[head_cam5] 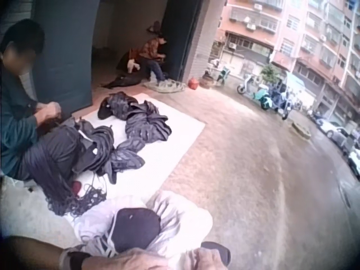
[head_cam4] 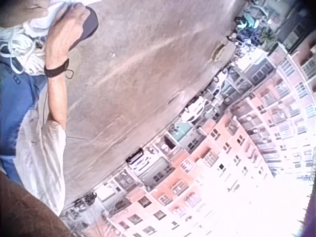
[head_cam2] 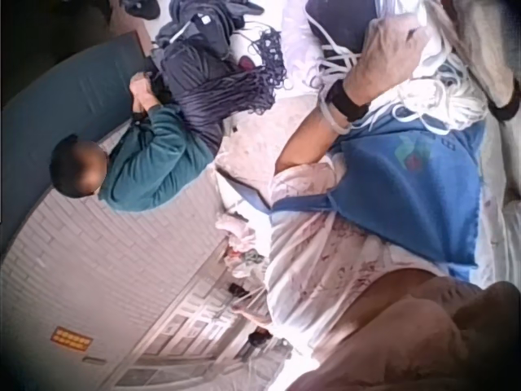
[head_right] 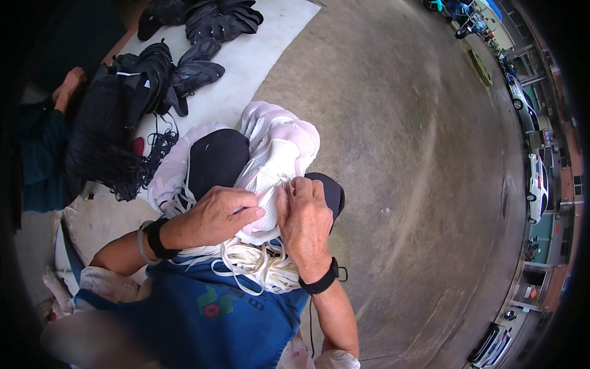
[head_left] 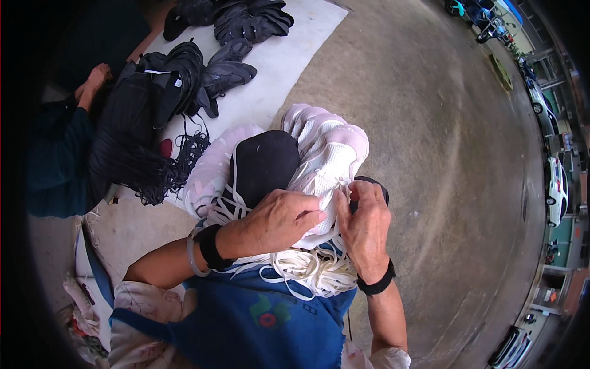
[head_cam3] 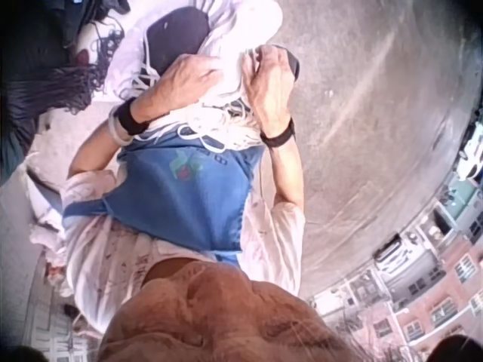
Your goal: The person is lacing white athletic shoes while sitting on the ground.
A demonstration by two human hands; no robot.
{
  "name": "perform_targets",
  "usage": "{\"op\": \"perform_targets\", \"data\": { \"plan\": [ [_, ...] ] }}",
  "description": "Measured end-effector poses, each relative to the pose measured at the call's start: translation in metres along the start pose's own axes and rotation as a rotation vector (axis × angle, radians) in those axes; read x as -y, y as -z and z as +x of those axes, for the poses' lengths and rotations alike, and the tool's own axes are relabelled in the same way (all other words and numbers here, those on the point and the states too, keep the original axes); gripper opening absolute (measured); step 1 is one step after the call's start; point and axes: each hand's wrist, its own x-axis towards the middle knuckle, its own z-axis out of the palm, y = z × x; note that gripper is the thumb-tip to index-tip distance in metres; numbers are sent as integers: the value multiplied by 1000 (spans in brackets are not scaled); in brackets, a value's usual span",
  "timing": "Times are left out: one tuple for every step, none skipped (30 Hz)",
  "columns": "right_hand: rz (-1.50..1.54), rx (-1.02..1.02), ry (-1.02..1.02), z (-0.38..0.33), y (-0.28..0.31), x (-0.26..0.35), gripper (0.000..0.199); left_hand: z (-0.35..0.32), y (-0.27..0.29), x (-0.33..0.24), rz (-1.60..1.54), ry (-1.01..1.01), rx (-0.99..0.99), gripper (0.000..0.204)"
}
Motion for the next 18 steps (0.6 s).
{"op": "perform_targets", "data": {
  "plan": [
    [-41,1,7,1,-3,-1,13,0,2,0,-1,-1,-1,23],
    [-58,0,14,1,-6,-4,15,-1,3,0,88,-81,11,21],
    [-58,1,16,2,-8,-4,15,-1,5,1,178,-158,20,19],
    [-53,-5,15,4,-11,-4,14,-3,5,2,176,-158,19,19],
    [-49,-11,14,6,-12,-4,14,-5,3,3,174,-131,8,18],
    [-51,-10,13,7,-12,-3,14,-6,2,4,170,-105,0,16],
    [-32,-10,20,8,-12,-2,13,-6,2,4,167,-106,0,16],
    [-12,-9,27,8,-12,-1,12,-7,3,3,162,-96,2,17],
    [-13,-7,25,9,-13,-1,12,-7,3,2,157,-85,5,18],
    [-1,-3,24,10,-14,-1,11,-8,4,1,154,-83,7,18],
    [10,1,22,11,-15,-1,10,-10,6,0,189,-77,24,17],
    [8,1,18,12,-16,-3,10,-11,8,-1,223,-75,44,16],
    [18,-5,35,14,-17,-6,9,-15,8,0,219,-76,48,16],
    [29,-11,52,15,-19,-9,7,-21,8,1,288,-142,51,11],
    [27,-10,48,15,-20,-13,7,-24,9,-1,356,-207,52,6],
    [167,21,-61,14,-20,-18,9,-26,12,-4,353,-207,55,6],
    [307,51,-171,14,-19,-24,11,-27,16,-10,345,-166,121,6],
    [337,171,-267,14,-16,-32,18,-29,20,-13,337,-127,185,7]
  ]
}}
